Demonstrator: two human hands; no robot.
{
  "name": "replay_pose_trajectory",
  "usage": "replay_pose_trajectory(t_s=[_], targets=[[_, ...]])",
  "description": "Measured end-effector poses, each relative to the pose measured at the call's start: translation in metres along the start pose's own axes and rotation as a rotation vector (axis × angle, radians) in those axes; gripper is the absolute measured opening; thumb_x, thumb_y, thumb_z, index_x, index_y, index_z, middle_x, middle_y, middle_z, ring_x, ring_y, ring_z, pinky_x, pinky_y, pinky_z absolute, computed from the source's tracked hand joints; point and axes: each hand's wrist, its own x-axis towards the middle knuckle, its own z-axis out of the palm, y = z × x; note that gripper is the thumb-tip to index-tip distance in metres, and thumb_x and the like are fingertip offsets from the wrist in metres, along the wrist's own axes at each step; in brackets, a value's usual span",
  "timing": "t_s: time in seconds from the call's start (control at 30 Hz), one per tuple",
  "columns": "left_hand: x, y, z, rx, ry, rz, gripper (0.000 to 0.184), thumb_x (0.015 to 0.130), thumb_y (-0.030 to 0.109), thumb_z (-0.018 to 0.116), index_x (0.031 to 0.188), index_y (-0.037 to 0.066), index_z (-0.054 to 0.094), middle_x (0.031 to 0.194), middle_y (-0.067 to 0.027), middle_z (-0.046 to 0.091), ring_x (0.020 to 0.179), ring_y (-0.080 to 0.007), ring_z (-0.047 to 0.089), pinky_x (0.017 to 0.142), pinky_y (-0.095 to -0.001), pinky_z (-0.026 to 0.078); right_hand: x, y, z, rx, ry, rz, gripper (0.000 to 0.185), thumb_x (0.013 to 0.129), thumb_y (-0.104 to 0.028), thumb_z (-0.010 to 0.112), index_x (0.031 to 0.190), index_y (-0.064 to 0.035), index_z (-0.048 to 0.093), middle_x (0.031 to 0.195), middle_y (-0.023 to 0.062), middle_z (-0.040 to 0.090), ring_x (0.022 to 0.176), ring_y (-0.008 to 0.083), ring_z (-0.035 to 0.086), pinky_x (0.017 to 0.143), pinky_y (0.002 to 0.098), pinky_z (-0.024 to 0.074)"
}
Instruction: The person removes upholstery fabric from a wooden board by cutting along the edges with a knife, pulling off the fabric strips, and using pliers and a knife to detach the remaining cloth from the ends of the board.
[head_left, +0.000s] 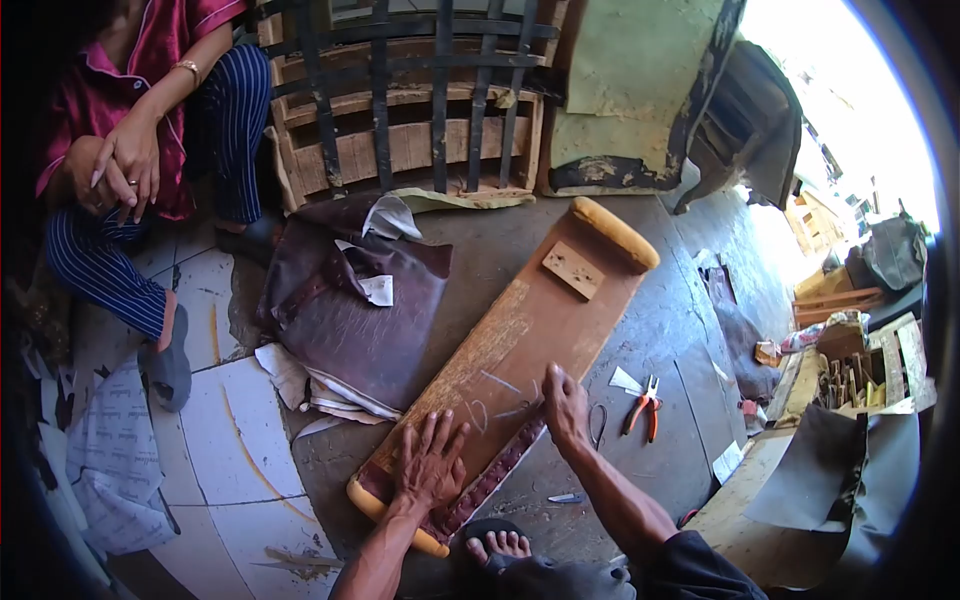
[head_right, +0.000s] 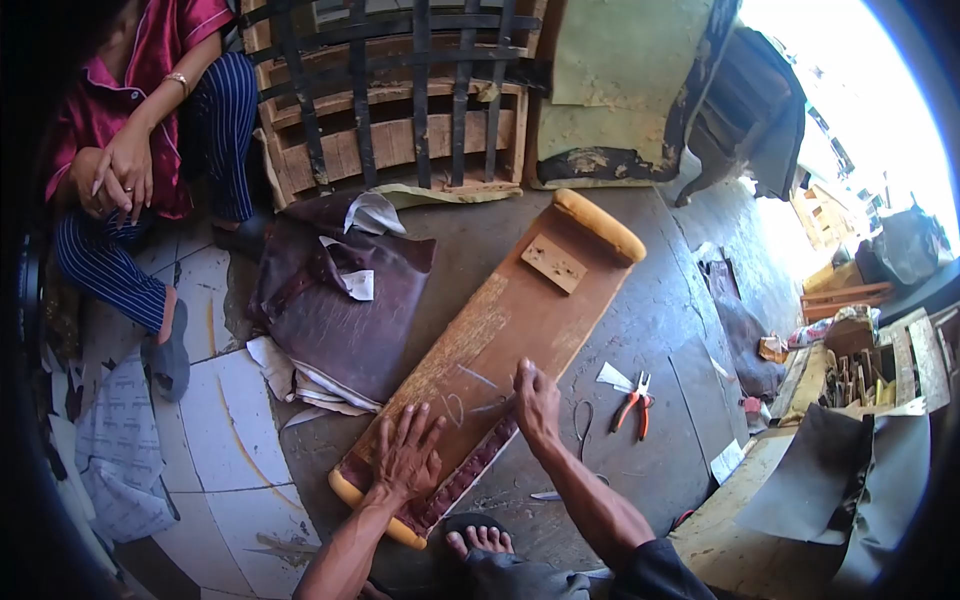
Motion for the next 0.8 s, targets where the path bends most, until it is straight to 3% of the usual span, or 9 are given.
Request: replay_pose_trajectory(t_s=[0.17, 0.3, 0.4, 0.47, 0.53, 0.6, 0.7, 0.77, 0.8], targets=[[0.060, 0.011, -0.013, -0.136, -0.341, -0.021, 0.060, 0.087, 0.030, 0.055, 0.145, 0.016, 0.048, 0.155, -0.0174, 0.035, 0.143, -0.0365, 0.032, 0.117, -0.0562, 0.020, 0.036, 0.028, 0.020, -0.100, -0.066, -0.012, 0.060, 0.101, -0.051, 0.043, 0.080, 0.0022, 0.062, 0.069, 0.0124, 0.059, 0.067, 0.0210, 0.057, 0.065, 0.0396, 0.0452], [0.108, 0.023, 0.015, -0.074, 0.075, 0.171, 0.055, 0.095, 0.034, 0.050, 0.147, 0.018, 0.046, 0.156, -0.0166, 0.035, 0.147, -0.0336, 0.028, 0.120, -0.0531, 0.015, 0.047, 0.044, 0.011, 0.120, -0.073, 0.135, 0.058, 0.100, -0.051, 0.045, 0.079, -0.0004, 0.063, 0.069, 0.0106, 0.060, 0.067, 0.0196, 0.057, 0.062, 0.0373, 0.0445], [0.120, 0.028, 0.026, -0.094, 0.035, 0.156, 0.053, 0.098, 0.036, 0.045, 0.148, 0.020, 0.045, 0.158, -0.0133, 0.034, 0.148, -0.0329, 0.026, 0.121, -0.0549, 0.012, 0.055, 0.044, -0.003, 0.307, -0.136, 0.238, 0.048, 0.100, -0.052, 0.049, 0.074, -0.0116, 0.054, 0.065, 0.0006, 0.049, 0.058, 0.0114, 0.045, 0.054, 0.0314, 0.0390], [0.120, 0.026, 0.036, -0.090, 0.049, 0.140, 0.054, 0.097, 0.035, 0.045, 0.149, 0.021, 0.045, 0.157, -0.0118, 0.036, 0.147, -0.0333, 0.028, 0.120, -0.0579, 0.012, 0.060, 0.047, 0.001, 0.351, -0.107, 0.269, 0.049, 0.100, -0.051, 0.049, 0.075, -0.0084, 0.057, 0.067, 0.0017, 0.053, 0.058, 0.0141, 0.048, 0.054, 0.0337, 0.0407], [0.116, 0.030, 0.032, -0.136, 0.028, 0.103, 0.054, 0.096, 0.030, 0.045, 0.149, 0.021, 0.045, 0.157, -0.0109, 0.037, 0.147, -0.0331, 0.029, 0.120, -0.0588, 0.011, 0.008, 0.038, 0.022, -0.198, 0.017, -0.012, 0.059, 0.100, -0.049, 0.044, 0.084, 0.0047, 0.062, 0.064, 0.0193, 0.056, 0.060, 0.0261, 0.057, 0.060, 0.0457, 0.0474], [0.121, 0.020, 0.031, -0.093, 0.017, 0.089, 0.054, 0.095, 0.027, 0.046, 0.149, 0.020, 0.045, 0.157, -0.0097, 0.036, 0.148, -0.0323, 0.027, 0.120, -0.0587, 0.010, -0.055, -0.006, -0.006, -0.105, -0.104, 0.188, 0.053, 0.101, -0.042, 0.047, 0.083, 0.0058, 0.063, 0.070, 0.0303, 0.059, 0.060, 0.0336, 0.060, 0.065, 0.0500, 0.0480], [0.125, 0.024, 0.035, -0.064, 0.032, 0.134, 0.056, 0.094, 0.027, 0.047, 0.150, 0.020, 0.044, 0.158, -0.0084, 0.035, 0.149, -0.0319, 0.024, 0.121, -0.0587, 0.007, -0.138, -0.084, -0.057, -0.141, -0.515, 0.268, 0.047, 0.104, -0.039, 0.047, 0.091, 0.0027, 0.065, 0.062, 0.0241, 0.055, 0.056, 0.0327, 0.060, 0.062, 0.0469, 0.0483], [0.122, 0.028, 0.030, -0.046, -0.019, 0.083, 0.057, 0.094, 0.028, 0.051, 0.150, 0.022, 0.043, 0.159, -0.0055, 0.033, 0.150, -0.0297, 0.023, 0.121, -0.0579, 0.008, -0.166, -0.120, -0.096, -0.063, -0.661, 0.291, 0.051, 0.103, -0.044, 0.044, 0.095, 0.0014, 0.066, 0.080, 0.0334, 0.062, 0.084, 0.0499, 0.064, 0.076, 0.0519, 0.0507], [0.122, 0.025, 0.041, -0.025, 0.029, 0.105, 0.057, 0.094, 0.028, 0.050, 0.150, 0.022, 0.042, 0.160, -0.0055, 0.033, 0.150, -0.0296, 0.023, 0.122, -0.0576, 0.008, -0.178, -0.144, -0.118, -0.192, -0.823, 0.234, 0.049, 0.103, -0.043, 0.044, 0.098, 0.0000, 0.067, 0.082, 0.0296, 0.065, 0.084, 0.0456, 0.066, 0.076, 0.0495, 0.0516]])
